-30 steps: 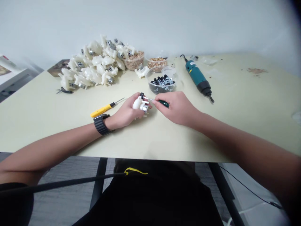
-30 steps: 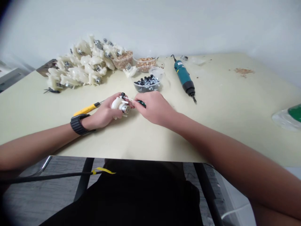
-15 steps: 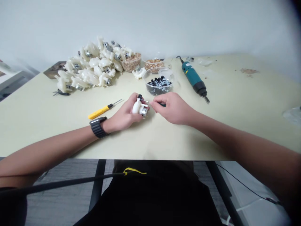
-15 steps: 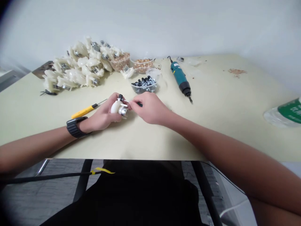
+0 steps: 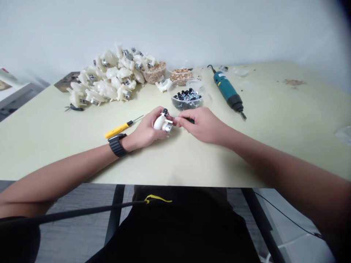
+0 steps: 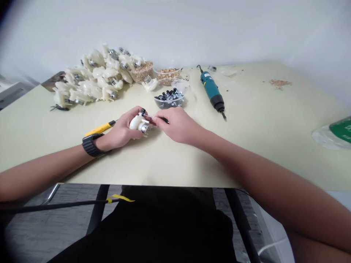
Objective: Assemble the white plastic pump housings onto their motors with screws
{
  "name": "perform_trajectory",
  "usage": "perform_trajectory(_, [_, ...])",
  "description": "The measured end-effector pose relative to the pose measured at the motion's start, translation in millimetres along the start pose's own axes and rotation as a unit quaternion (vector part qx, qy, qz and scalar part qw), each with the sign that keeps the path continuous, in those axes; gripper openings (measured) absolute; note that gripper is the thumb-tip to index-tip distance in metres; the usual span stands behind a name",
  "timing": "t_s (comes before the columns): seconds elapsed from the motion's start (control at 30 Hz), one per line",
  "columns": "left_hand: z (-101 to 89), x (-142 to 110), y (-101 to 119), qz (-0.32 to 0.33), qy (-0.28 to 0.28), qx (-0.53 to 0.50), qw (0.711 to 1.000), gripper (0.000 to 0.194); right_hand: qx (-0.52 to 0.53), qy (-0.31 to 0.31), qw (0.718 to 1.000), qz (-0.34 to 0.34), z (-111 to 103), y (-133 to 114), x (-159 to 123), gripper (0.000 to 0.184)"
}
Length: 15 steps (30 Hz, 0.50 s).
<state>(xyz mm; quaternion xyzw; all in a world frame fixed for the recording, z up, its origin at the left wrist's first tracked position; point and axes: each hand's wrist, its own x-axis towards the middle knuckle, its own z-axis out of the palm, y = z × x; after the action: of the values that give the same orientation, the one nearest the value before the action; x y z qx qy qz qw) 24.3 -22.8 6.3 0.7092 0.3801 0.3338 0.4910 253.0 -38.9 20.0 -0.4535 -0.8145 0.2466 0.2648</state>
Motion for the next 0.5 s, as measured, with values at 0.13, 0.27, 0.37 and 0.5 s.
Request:
perform_trajectory(0.13, [-0.1, -2.9, -1.1, 0.026, -0.001, 0.043, 0.999, 0.041, -0.243, 0.022, 0.97, -0.006, 7.3, -8.4, -5.3, 0.037])
perform_trajectory(0.27, [-0.9, -6.4, -4.4, 0.035, -0.013, 0.067, 0.997, 0.046, -0.277, 0.02, 0.96, 0.012, 11.0, -14.3, -6.6, 0.036])
perform_trajectory(0.37, [-1.0, -7.7, -5.9, 0.04, -0.026, 0.071, 0.996, 0.048, -0.137, 0.009, 0.991, 0.007, 7.1, -11.5, -3.7, 0.04])
perform_trajectory(0.5, [-1.3, -7.7, -8.4, 0.069, -0.032, 0.06, 0.995, 0.047, 0.095, -0.065, 0.993, 0.04, -0.9, -4.1, 1.5, 0.044])
